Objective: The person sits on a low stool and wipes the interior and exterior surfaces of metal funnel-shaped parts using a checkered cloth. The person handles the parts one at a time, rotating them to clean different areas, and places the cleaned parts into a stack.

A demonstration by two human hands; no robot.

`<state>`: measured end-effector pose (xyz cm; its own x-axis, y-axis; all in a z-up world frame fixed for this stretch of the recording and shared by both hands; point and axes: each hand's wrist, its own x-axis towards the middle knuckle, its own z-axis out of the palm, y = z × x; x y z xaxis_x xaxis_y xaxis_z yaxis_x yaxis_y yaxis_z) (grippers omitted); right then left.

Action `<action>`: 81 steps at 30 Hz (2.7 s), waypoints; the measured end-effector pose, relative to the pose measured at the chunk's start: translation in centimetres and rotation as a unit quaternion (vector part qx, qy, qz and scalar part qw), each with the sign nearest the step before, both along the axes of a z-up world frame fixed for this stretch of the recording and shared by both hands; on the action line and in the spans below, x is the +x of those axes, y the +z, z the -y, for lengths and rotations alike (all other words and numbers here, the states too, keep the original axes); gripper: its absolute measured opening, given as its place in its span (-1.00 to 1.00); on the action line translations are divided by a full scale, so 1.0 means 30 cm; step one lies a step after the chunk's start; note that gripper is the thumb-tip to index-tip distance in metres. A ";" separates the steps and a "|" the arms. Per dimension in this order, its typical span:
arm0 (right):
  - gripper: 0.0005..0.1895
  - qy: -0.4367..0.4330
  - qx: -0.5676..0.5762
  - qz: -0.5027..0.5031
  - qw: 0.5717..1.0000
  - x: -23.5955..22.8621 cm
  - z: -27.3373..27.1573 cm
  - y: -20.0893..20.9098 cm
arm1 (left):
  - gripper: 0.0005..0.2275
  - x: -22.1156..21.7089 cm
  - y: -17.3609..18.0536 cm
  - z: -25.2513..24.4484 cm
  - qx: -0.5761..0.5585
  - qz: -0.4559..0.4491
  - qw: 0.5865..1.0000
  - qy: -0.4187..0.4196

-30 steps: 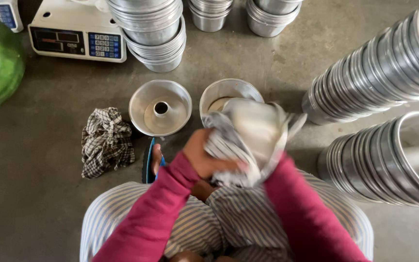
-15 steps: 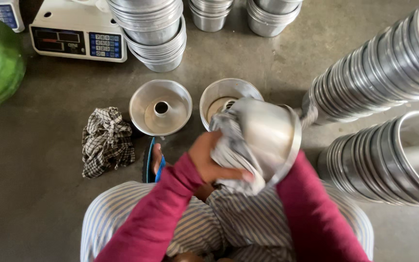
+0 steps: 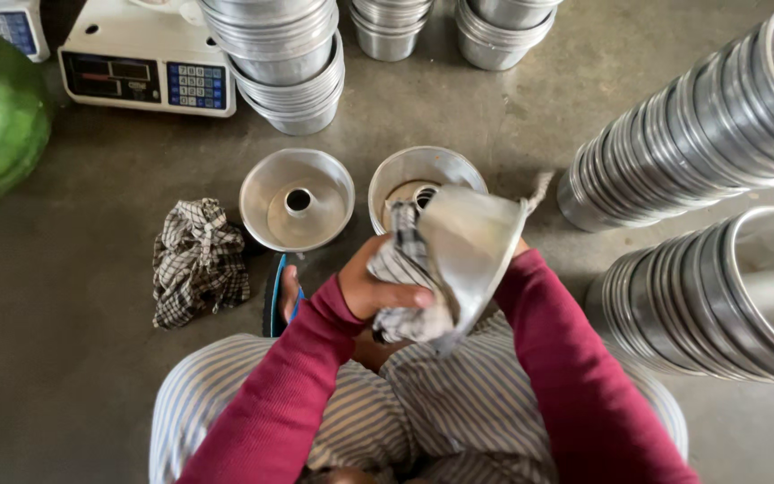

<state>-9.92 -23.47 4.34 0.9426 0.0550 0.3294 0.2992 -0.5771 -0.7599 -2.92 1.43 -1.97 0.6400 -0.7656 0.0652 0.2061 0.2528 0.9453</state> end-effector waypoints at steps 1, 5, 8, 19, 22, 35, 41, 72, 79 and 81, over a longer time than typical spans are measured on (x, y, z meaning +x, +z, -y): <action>-0.43 -0.008 0.025 -0.017 1.000 -0.004 0.025 0.016 | -0.40 0.038 -0.053 -0.022 0.002 -0.050 0.999 -0.001; -0.44 -0.048 0.116 -0.075 0.989 -0.060 0.097 0.086 | -0.54 0.256 -0.311 -0.097 -0.059 -0.025 0.997 -0.053; -0.44 -0.058 0.207 -0.094 0.972 -0.058 0.097 0.110 | -0.64 0.334 -0.444 -0.135 -0.257 -0.254 0.925 -0.114; -0.38 0.051 0.230 -0.140 0.962 0.021 -0.138 -0.065 | -0.64 0.155 -0.131 -0.079 -0.034 -0.126 0.988 0.078; -0.35 0.143 0.279 -0.166 0.935 -0.045 -0.216 -0.129 | -0.68 0.127 -0.026 -0.109 -0.068 -0.096 0.988 0.099; -0.39 0.062 0.272 -0.196 0.940 -0.187 -0.156 -0.144 | -0.58 0.162 -0.286 -0.027 -0.098 -0.146 0.979 0.100; -0.40 -0.063 0.247 -0.135 0.958 -0.297 0.094 0.049 | -0.60 0.048 -0.224 0.319 -0.211 -0.286 0.925 0.132; -0.65 -0.370 0.072 -0.236 0.896 0.111 0.403 -0.186 | -0.55 0.327 0.032 -0.142 0.362 0.235 0.781 0.452; -0.47 -0.245 -0.045 -0.245 0.937 0.240 0.317 -0.428 | -0.67 0.287 -0.070 0.087 0.486 0.205 0.792 0.307; -0.47 -0.240 -0.044 -0.229 0.942 0.251 0.290 -0.454 | -0.67 0.277 -0.085 0.094 0.506 0.203 0.782 0.301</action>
<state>-2.41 -32.19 -9.28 0.9081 -0.4056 -0.1044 -0.3601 -0.6289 -0.6891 5.39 -1.38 -4.52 0.9883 -0.1239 -0.0887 -0.0306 -0.7318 0.6808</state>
